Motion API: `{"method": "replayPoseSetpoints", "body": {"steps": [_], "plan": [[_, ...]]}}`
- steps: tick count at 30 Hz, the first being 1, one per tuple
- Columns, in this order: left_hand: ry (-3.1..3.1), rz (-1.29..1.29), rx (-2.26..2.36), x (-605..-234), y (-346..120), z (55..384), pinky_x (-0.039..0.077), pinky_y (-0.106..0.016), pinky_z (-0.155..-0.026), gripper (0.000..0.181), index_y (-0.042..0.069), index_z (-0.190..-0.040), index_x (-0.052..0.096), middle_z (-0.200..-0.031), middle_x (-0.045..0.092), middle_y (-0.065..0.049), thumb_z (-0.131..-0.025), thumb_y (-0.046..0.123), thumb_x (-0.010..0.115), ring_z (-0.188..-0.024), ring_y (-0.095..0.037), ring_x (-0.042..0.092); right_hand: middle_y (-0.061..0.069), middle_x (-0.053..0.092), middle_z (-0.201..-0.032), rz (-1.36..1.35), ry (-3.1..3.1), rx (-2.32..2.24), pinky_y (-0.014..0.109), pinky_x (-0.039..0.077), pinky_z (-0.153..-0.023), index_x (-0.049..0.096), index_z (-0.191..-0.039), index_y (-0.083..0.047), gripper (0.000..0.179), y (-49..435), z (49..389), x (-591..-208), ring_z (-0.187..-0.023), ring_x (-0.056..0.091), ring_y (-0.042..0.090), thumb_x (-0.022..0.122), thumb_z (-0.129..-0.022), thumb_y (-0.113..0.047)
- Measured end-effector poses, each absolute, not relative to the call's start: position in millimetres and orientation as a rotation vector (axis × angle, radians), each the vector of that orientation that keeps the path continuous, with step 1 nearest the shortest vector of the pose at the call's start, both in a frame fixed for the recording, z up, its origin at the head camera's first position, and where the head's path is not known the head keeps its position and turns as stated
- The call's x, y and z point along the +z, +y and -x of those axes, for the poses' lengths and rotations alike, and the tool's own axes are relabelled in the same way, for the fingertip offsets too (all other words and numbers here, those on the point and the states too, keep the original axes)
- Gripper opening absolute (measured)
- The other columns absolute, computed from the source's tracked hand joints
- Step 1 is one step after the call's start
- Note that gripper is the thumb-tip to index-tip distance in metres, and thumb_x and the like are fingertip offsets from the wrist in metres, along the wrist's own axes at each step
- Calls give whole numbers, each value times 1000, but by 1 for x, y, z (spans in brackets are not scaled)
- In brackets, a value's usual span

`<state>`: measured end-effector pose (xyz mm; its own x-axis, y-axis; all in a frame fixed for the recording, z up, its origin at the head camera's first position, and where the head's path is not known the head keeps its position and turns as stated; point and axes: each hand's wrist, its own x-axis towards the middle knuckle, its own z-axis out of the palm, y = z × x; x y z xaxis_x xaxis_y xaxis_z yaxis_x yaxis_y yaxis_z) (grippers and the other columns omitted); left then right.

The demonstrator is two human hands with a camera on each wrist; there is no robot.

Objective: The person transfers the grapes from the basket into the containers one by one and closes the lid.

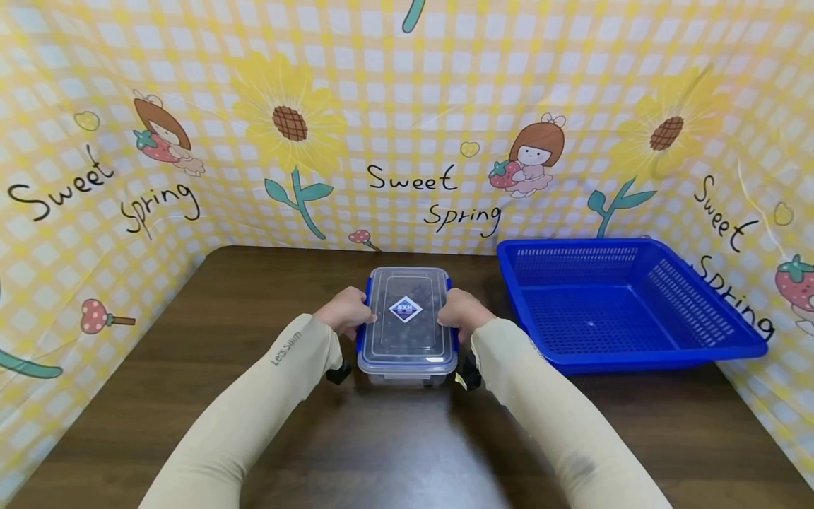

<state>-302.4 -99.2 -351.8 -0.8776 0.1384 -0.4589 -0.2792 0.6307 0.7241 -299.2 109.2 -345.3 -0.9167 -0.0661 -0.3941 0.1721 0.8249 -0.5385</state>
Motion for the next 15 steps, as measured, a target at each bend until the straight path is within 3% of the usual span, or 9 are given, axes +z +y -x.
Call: {"method": "replayPoseSetpoints", "body": {"steps": [7, 10, 15], "plan": [[2393, 26, 1137, -357, -111, 303, 57, -43, -73, 36, -9, -128, 46, -102, 63, -21, -97, 7, 55, -84, -31, 68, 20, 58, -106, -53, 2575, -888, 39, 57, -58, 45, -130, 9, 44, 110, 299, -347, -79, 63, 30, 61, -92, -7], [2551, -140, 944, -359, -120, 303, 51, -47, -88, 53, -8, -139, 40, -120, 60, -24, -97, 18, 57, -105, -35, 62, 18, 61, -98, 35, 2589, -837, 33, 56, -56, 44, -136, 7, 51, 121, 296, -345, -71, 63, 25, 63, -92, -12], [2788, -481, 684, -353, -151, 298, 33, -54, -105, 70, -7, -147, 26, -143, 39, -30, -97, 31, 56, -130, -44, 40, 15, 67, -95, 350, 2588, -829, 32, 54, -59, 38, -144, 3, 56, 161, 280, -322, -70, 64, 23, 59, -95, -14]]}}
